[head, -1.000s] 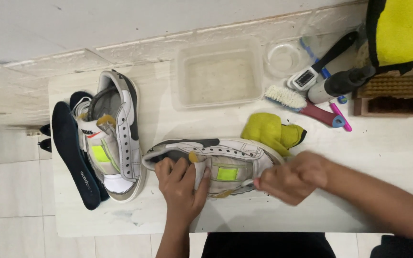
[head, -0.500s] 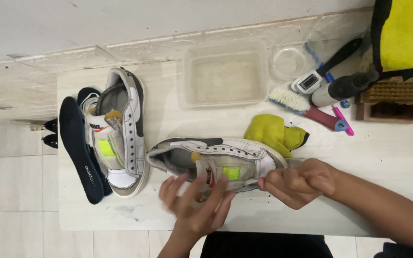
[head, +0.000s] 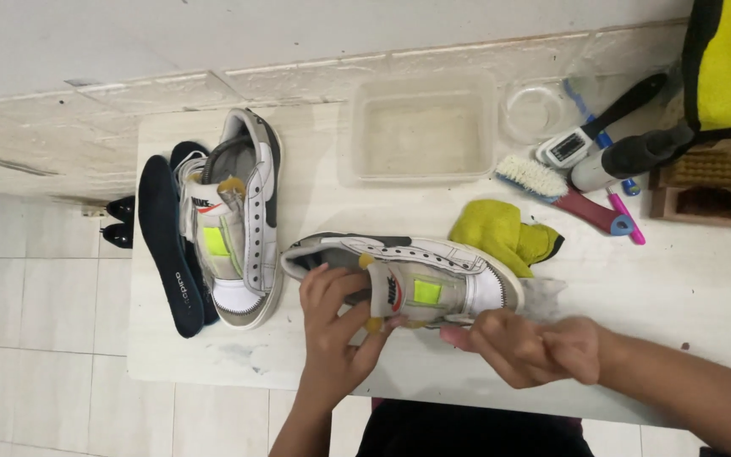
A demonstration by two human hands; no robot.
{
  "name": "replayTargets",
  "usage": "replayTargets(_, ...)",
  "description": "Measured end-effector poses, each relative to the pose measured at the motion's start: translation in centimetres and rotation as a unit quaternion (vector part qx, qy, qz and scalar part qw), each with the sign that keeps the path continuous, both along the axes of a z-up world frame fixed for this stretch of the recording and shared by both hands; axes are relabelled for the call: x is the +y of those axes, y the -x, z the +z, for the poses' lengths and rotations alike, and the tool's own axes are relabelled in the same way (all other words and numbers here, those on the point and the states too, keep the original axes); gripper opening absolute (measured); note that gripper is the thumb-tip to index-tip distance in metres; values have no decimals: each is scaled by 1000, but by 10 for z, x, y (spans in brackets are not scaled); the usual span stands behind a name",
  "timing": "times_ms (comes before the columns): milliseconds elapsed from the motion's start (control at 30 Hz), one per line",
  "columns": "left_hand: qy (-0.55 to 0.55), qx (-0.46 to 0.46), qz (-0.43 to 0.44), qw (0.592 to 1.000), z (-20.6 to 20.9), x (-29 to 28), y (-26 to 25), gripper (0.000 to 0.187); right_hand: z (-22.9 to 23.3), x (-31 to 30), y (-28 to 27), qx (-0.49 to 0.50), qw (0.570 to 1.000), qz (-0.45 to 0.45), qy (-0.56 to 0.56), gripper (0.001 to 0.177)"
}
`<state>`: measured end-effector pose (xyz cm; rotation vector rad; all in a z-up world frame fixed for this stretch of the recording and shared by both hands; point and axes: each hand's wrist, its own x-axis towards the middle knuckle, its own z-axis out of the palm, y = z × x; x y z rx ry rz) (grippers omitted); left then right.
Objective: The person scrubs the upper and side panels of a white Nike sneaker using a toothbrush and a yellow cloth. They repeatedly dip the toothbrush into a small container of soapy water and continue scrubbing the shoe's surface.
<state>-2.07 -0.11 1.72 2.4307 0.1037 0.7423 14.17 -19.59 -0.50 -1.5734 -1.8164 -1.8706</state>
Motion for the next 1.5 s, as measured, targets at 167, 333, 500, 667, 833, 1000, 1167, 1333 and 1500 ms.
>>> replayTargets(167, -16, 20, -3, 1000, 4, 1, -5, 10, 12, -4, 16, 40, 995, -77, 51, 58)
replayTargets(333, -6, 32, -14, 999, 6, 3, -6, 17, 9, -5, 27, 95, 985, -135, 59, 59)
replayTargets(500, 10, -8, 12, 1000, -4, 0, -1, 36, 25, -5, 30, 124, 975, -152, 102, 57)
replayTargets(667, -47, -64, -6, 997, -20, -16, -9, 24, 28, -8, 41, 116, 962, -213, 123, 56)
replayTargets(833, -72, -4, -3, 997, -4, -28, -14, 16, 20, -11, 44, 115, 958, -230, 130, 57)
replayTargets(1000, -64, 1, 63, 996, -9, -38, -11, 7, 30, -26, 24, 207, 945, -154, 201, 45)
replayTargets(1167, -44, 58, 66, 995, -9, -41, -4, 2, 32, -23, -38, 144, 884, -420, 145, 29)
replayTargets(1333, -50, 73, 69, 994, -12, -42, 1, 9, 0, 21, -100, 137, 861, -474, 125, 9)
replayTargets(1500, -72, 77, 74, 992, -17, -43, 5, 13, -27, 41, -124, 109, 888, -422, 147, 26)
